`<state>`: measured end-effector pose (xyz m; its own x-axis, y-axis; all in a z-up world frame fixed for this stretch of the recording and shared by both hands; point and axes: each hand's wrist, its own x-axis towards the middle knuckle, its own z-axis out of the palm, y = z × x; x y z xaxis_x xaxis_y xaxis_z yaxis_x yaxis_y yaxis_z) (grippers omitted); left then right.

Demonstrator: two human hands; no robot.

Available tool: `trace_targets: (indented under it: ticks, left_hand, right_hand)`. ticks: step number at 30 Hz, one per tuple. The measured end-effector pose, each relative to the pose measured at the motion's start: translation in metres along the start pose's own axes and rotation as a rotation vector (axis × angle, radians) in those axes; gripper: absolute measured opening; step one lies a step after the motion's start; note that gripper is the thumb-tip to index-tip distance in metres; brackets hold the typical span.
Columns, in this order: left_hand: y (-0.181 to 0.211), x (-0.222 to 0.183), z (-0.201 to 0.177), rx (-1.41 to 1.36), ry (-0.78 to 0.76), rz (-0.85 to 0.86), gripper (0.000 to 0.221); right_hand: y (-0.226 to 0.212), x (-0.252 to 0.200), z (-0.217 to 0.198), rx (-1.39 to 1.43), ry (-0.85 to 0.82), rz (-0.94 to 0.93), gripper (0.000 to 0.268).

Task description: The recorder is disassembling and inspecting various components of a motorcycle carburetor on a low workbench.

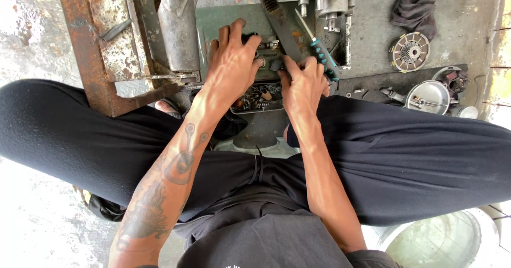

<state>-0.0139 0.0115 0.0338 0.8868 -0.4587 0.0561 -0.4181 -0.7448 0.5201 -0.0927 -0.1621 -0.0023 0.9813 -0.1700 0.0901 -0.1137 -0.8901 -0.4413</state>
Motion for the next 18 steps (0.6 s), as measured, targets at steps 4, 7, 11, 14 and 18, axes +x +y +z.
trace_targets:
  ticks: [4,7,11,14,18]
  left_hand:
    - [-0.006,-0.001,0.007,-0.009,-0.084,-0.047,0.046]
    - [-0.002,-0.005,0.002,-0.019,-0.099,-0.053,0.046]
    - [-0.005,-0.004,0.007,0.038,-0.099,-0.034,0.047]
    - [-0.003,-0.007,0.003,0.037,-0.161,-0.065,0.053]
    - [-0.01,-0.013,0.012,0.068,-0.266,-0.106,0.071]
  right_hand:
    - [-0.002,-0.003,0.004,-0.078,-0.031,0.0,0.035]
    - [0.002,-0.007,0.011,-0.109,-0.104,0.043,0.035]
    - [0.001,-0.004,0.011,-0.138,-0.049,0.015,0.035]
    - [-0.007,-0.004,0.001,-0.08,0.002,-0.038,0.036]
    - [-0.017,-0.009,-0.01,0.437,-0.075,-0.04,0.015]
